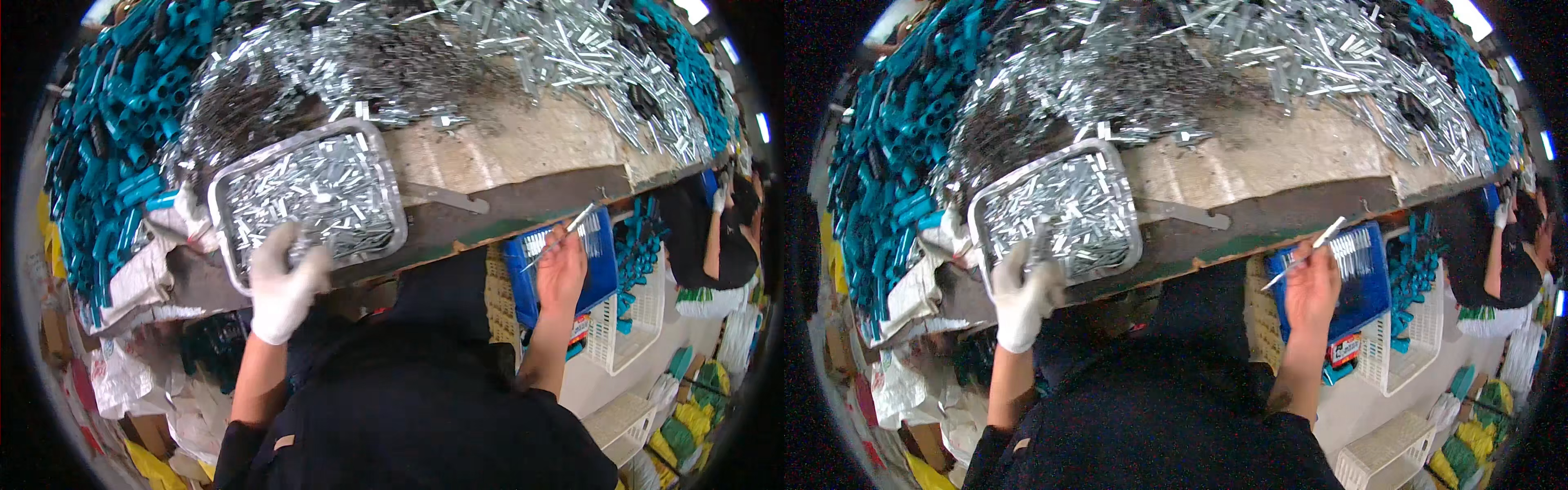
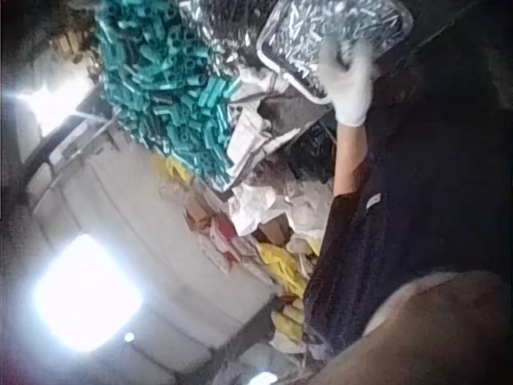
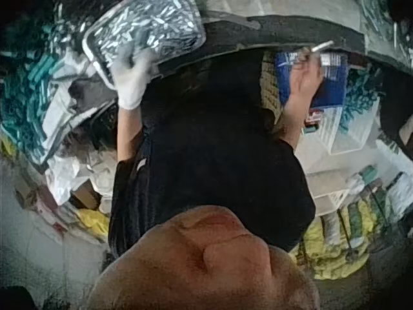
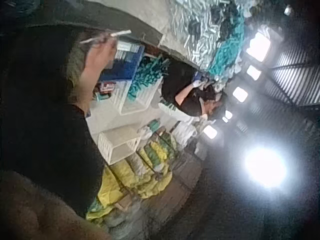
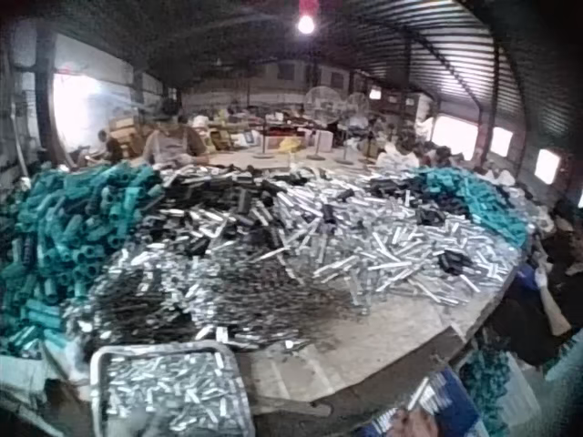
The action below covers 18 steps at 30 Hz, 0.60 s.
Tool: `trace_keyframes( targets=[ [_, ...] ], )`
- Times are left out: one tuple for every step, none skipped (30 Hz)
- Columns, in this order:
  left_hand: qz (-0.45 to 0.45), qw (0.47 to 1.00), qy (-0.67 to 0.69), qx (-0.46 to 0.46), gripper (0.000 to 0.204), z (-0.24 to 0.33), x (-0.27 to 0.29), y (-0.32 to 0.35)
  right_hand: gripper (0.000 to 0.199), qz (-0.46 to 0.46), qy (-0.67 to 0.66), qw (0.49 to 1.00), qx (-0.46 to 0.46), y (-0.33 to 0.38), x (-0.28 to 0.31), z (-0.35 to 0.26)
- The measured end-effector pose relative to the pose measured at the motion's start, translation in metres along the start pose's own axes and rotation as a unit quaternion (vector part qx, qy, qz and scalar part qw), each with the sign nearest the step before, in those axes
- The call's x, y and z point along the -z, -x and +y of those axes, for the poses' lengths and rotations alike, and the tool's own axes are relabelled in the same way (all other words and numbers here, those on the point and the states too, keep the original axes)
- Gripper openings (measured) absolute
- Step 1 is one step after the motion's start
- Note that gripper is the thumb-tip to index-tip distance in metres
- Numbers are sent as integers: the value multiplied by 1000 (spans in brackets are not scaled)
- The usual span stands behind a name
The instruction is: The person assembles handle components by inserting metal pins into metal cylinders and fitting plastic handle sleeves onto them.
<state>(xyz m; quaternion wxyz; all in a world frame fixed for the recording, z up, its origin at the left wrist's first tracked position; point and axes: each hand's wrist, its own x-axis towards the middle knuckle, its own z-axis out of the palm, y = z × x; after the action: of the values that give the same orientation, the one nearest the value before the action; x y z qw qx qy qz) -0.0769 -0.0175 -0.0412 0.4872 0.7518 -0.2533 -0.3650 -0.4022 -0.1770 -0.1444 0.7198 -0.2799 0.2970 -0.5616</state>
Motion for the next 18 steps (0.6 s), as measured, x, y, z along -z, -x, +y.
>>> trace_keyframes(
  targets=[
    [-47, 999, -16, -9, 22, 11, -3, 3, 20, -45, 13, 999, -23, 7, -37, 8],
    [-90, 995, -29, -17, 25, 18, -6, 6, 21, -69, 13, 996, -55, 15, -74, 17],
    [-110, 992, -34, -50, 28, 20, -11, 7, 21, -113, 0, 989, -99, 21, -96, 28],
    [-129, 987, -38, -83, 31, 19, -14, 8, 20, -145, 15, 980, -139, 26, -116, 38],
    [-115, 985, -68, -111, 32, 20, -15, 9, 21, -170, 22, 973, -156, 30, -132, 50],
    [-102, 980, -99, -138, 33, 21, -15, 10, 22, -194, 30, 965, -172, 33, -147, 60],
    [-105, 988, -19, -112, 24, 14, -15, 9, 21, -195, 61, 962, -183, 35, -159, 68],
    [-111, 991, 33, -62, 24, 9, -9, 10, 21, -213, 62, 955, -197, 35, -168, 74],
    [-107, 994, 25, -18, 23, 14, 2, 13, 20, -230, 90, 947, -206, 35, -177, 78],
    [-104, 994, 19, 26, 23, 17, 13, 17, 20, -246, 119, 938, -213, 36, -185, 82],
    [-89, 995, 26, 26, 23, 11, 21, 19, 21, -233, 106, 937, -238, 38, -194, 84],
    [-75, 996, 46, 5, 22, 2, 27, 20, 21, -244, 109, 932, -243, 37, -200, 85],
    [-67, 996, 64, -17, 22, -3, 31, 21, 22, -257, 124, 927, -242, 34, -203, 84],
    [-61, 996, 70, -18, 22, -5, 36, 23, 23, -269, 139, 922, -240, 33, -207, 83],
    [-54, 997, 47, -39, 21, -6, 41, 23, 22, -268, 145, 924, -233, 34, -214, 82],
    [-48, 997, 25, -60, 21, -6, 44, 23, 22, -272, 150, 922, -233, 34, -216, 82],
    [-46, 997, 30, -62, 21, -5, 47, 23, 22, -276, 166, 919, -228, 33, -218, 82],
    [-40, 997, 15, -62, 21, -4, 49, 25, 21, -280, 182, 916, -223, 33, -219, 82]
  ],
)
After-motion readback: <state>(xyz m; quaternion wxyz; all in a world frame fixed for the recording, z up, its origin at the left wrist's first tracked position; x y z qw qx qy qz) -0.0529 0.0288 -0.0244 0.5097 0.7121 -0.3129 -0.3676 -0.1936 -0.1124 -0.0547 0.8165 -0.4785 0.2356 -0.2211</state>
